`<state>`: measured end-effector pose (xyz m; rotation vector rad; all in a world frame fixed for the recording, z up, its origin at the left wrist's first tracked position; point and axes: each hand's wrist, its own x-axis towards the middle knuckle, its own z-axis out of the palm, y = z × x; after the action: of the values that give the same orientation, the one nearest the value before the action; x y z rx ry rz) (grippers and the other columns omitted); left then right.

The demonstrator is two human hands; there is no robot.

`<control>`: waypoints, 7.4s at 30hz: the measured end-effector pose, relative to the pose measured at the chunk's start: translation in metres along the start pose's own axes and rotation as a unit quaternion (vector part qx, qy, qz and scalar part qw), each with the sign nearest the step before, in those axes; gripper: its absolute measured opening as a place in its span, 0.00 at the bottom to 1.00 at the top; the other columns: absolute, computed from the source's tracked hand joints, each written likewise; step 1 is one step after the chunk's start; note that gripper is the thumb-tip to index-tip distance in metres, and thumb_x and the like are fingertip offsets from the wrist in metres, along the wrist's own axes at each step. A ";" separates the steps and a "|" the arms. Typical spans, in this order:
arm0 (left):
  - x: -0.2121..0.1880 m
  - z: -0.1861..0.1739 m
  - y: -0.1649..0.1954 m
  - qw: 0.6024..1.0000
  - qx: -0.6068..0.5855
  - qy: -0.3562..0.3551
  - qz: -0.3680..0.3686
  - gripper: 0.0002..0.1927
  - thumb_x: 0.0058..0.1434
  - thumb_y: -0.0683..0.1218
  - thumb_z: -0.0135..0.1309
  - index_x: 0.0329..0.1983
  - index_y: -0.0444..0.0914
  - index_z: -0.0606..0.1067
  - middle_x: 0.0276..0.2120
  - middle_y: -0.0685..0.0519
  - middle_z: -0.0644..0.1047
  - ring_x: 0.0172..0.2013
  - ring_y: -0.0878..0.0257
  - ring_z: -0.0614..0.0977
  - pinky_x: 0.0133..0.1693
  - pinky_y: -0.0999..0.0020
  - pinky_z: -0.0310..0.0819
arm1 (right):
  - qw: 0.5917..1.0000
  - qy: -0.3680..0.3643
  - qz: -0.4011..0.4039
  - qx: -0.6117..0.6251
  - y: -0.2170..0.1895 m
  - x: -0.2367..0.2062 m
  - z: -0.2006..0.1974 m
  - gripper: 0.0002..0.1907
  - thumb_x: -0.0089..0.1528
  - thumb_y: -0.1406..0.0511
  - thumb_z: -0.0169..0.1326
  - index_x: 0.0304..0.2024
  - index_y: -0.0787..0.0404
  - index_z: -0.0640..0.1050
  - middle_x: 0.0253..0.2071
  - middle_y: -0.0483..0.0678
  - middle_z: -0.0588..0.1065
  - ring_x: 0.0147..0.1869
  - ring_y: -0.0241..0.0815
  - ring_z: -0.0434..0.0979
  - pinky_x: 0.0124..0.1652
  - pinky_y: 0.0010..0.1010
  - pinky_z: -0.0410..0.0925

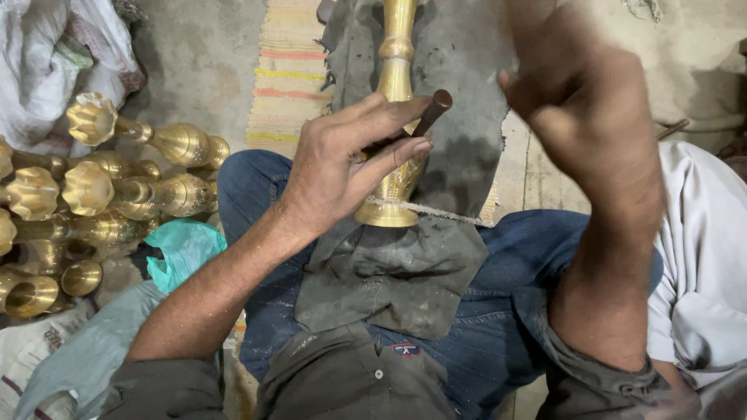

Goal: The person sits on the floor with a brass vase held between their legs and hammers a punch against the vase's surface using a wooden mallet, working the pattern around the body. They reposition the punch and rotate the vase as they strike different areas.

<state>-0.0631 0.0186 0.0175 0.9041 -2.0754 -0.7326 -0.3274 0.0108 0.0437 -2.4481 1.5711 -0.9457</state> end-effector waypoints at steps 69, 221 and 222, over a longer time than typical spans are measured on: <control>0.070 -0.019 -0.028 0.970 -0.111 -0.064 -0.205 0.18 0.64 0.51 0.63 0.53 0.38 0.80 0.24 0.58 0.82 0.26 0.74 0.83 0.28 0.75 0.78 | 0.986 -0.099 0.132 0.028 0.057 0.065 0.033 0.16 0.61 0.62 0.69 0.47 0.61 0.79 0.35 0.58 0.79 0.39 0.57 0.82 0.38 0.46 0.70; 0.066 0.041 -0.095 0.846 -0.374 0.367 -0.093 0.17 0.77 0.48 0.53 0.64 0.36 0.72 0.40 0.54 0.79 0.40 0.69 0.82 0.41 0.69 0.85 | 0.937 -0.201 0.184 0.218 0.007 0.065 0.076 0.45 0.47 0.48 0.73 0.59 0.67 0.77 0.44 0.57 0.83 0.46 0.46 0.86 0.44 0.37 0.77; 0.065 0.041 -0.093 0.845 -0.377 0.371 -0.085 0.17 0.77 0.48 0.52 0.64 0.36 0.72 0.41 0.54 0.79 0.40 0.69 0.82 0.41 0.69 0.85 | 0.929 -0.222 0.201 0.217 0.008 0.064 0.075 0.44 0.48 0.47 0.72 0.58 0.66 0.77 0.44 0.56 0.83 0.45 0.46 0.86 0.43 0.37 0.77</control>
<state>-0.0932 -0.0787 -0.0474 0.7346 -0.9010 -0.9883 -0.2752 -0.0660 0.0091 -1.7784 1.4278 -0.5414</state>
